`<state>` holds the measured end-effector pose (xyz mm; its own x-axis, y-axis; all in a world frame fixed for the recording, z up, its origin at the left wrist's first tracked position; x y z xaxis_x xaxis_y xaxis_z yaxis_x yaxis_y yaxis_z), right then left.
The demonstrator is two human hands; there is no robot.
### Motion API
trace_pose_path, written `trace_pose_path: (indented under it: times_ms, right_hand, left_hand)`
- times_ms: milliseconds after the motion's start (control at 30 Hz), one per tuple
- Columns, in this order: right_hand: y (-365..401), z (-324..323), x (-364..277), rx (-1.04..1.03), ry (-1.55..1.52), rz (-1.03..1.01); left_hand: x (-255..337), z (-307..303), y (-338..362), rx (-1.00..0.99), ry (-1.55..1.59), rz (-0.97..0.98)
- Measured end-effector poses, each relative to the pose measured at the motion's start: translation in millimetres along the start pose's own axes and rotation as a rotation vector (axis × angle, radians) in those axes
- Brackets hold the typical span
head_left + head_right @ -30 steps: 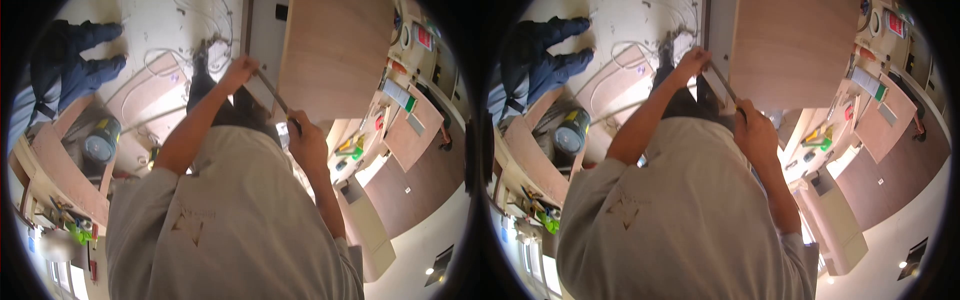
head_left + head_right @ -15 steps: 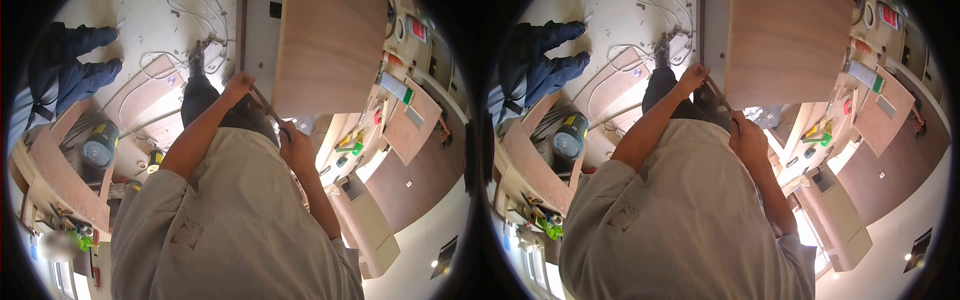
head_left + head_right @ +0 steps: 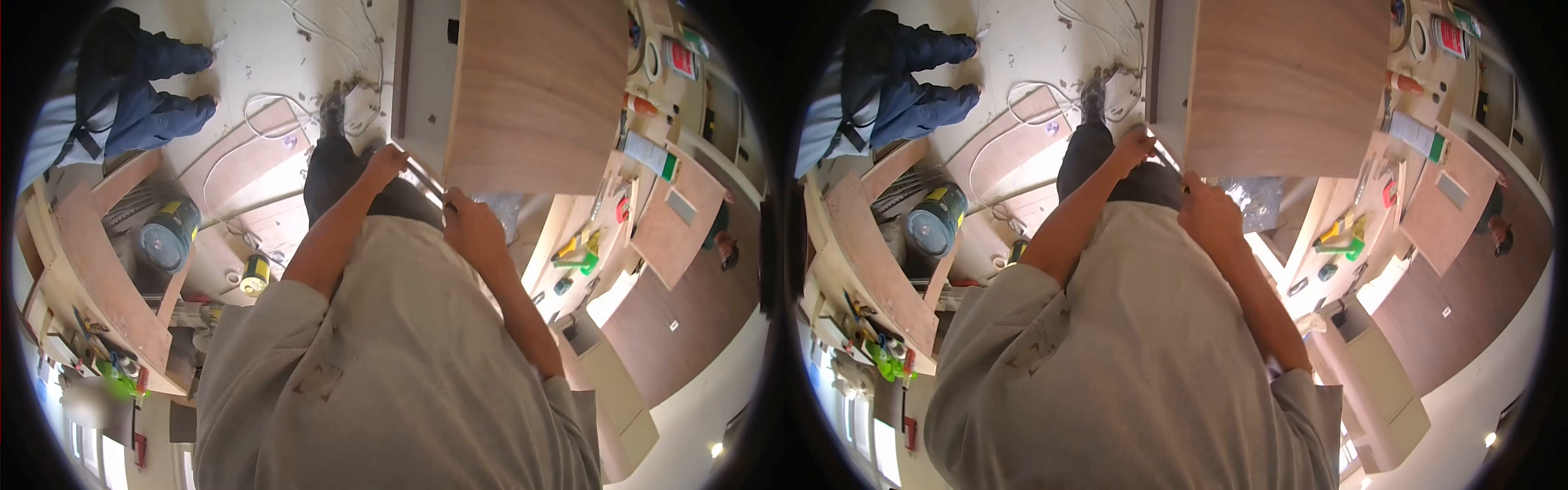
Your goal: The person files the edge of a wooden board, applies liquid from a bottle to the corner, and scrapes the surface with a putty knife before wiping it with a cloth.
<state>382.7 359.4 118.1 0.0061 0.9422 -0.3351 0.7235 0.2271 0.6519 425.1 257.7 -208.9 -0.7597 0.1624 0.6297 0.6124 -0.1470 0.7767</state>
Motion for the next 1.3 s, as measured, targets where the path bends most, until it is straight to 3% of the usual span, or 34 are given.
trace_pose_path:
  times_ms: [133, 300, 333, 367, 400, 433, 500, 633, 867, 967, 1300]
  right_hand:
    - [9.4, -37.2, -22.2, -0.050, -0.192, 0.005]
    - [42.0, -48.2, -11.0, -0.107, -0.354, 0.029]
    - [49.7, -37.6, -3.6, -0.001, -0.411, -0.085]
    - [57.4, -28.3, 7.9, -0.074, -0.420, -0.005]
    - [63.6, -22.1, 13.2, -0.148, -0.430, 0.076]
    - [66.3, -7.9, 25.5, -0.063, -0.537, -0.055]
    - [78.4, 5.1, 51.2, -0.133, -0.531, 0.059]
    - [88.9, 20.8, 89.7, -0.110, -0.527, 0.070]
    - [95.1, 26.9, 129.9, -0.192, -0.502, 0.265]
    - [98.5, 35.8, 142.3, -0.186, -0.544, 0.254]
    - [97.4, 40.8, 160.0, -0.156, -0.604, 0.229]
  left_hand:
    - [40.5, -65.3, 54.3, 0.012, 0.347, 0.187]
    - [60.7, -115.7, 109.8, -0.023, 0.068, 0.201]
    - [59.5, -119.0, 116.6, -0.009, 0.043, 0.191]
    - [55.3, -119.5, 124.4, 0.022, 0.019, 0.140]
    - [57.2, -119.3, 129.3, 0.106, -0.032, 0.173]
    - [58.9, -116.3, 133.6, 0.188, -0.081, 0.204]
    - [61.9, -100.5, 141.7, 0.314, -0.040, 0.278]
    - [106.3, -51.4, 143.3, 0.276, 0.029, 0.407]
    - [130.1, -16.4, 129.2, 0.291, 0.067, 0.267]
    - [130.2, -16.7, 138.1, 0.275, 0.256, 0.243]
    - [148.8, -9.3, 150.1, 0.381, -0.006, 0.309]
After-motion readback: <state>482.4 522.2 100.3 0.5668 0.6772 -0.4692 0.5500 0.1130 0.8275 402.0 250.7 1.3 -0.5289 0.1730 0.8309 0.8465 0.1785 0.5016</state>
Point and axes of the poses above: each hand's wrist, its own y-axis away from the middle knuckle, its own z-axis out of the palm, x = y × z, the point moved 5 cm from there along -y, towards the middle knuckle, and after that the axes turned 13 degrees about -y, right-handed, at the moved point
